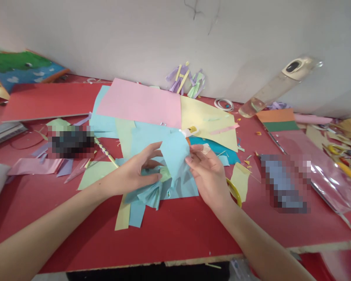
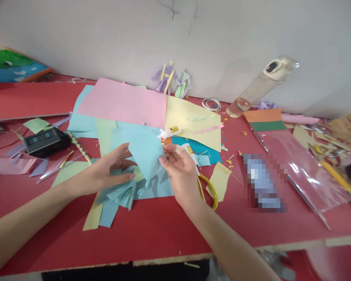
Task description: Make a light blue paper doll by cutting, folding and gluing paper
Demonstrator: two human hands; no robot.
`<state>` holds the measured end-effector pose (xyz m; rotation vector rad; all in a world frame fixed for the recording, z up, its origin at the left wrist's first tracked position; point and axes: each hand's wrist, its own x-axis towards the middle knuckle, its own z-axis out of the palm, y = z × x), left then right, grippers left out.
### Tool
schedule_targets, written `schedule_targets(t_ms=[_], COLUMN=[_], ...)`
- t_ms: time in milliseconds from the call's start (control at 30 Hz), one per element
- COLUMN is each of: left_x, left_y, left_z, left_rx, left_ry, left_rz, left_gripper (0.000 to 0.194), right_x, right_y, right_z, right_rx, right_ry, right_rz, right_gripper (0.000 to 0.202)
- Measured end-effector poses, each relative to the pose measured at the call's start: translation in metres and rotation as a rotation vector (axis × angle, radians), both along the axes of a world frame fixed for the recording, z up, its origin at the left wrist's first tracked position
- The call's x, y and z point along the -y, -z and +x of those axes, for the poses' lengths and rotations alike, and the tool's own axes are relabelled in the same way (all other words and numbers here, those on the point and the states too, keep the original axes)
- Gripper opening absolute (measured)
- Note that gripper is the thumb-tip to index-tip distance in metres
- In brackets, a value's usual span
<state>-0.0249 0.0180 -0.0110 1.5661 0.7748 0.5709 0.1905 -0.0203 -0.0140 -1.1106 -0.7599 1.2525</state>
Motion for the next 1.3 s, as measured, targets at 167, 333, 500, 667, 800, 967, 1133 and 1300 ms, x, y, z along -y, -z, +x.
schedule_targets(t_ms=[167,333,500,667,800,967,1133,1300], left_x=[-0.002,-0.002,-0.002,-0.003,-0.005,-0.007,-0.009,-0.009], left_y=[-0.006,-0.004,-0.004,-0.002,0.0,-0.003,-0.007,-0.014], left_z=[0.004,0.003,0.002,0.002,0.002,0.002,0.001,-0.005], left_rx=[-0.039,-0.01,0.011,0.006,0.038,0.024,-0.038,-0.111], left_ry=[0.061,0.016,-0.01,-0.028,-0.016,-0.016,0.026,0.101], left_rz=[0.045,0.115,0.129,0.164,0.195,0.216,0.252,0.228], left_gripper=[0.033,0.018,0.02,0.017,0.02,0.017,0.014,0.025], right_x=[0.004,0.008,0.01,0.012,0.013,0.012,0.012,0.011], right_y=[0.004,0.004,-0.001,-0.008,-0.012,-0.011,-0.012,-0.012], right_z=[-0.001,-0.004,-0.004,-0.006,-0.008,-0.009,-0.009,-0.007], right_rx=[0.063,0.213,0.31,0.378,0.45,0.481,0.493,0.432], right_ry=[-0.071,-0.104,-0.142,-0.174,-0.181,-0.123,-0.078,-0.068], right_rz=[0.047,0.095,0.113,0.113,0.098,0.086,0.07,0.091], right_gripper=[0.02,0.013,0.009,0.018,0.028,0.019,0.018,0.016])
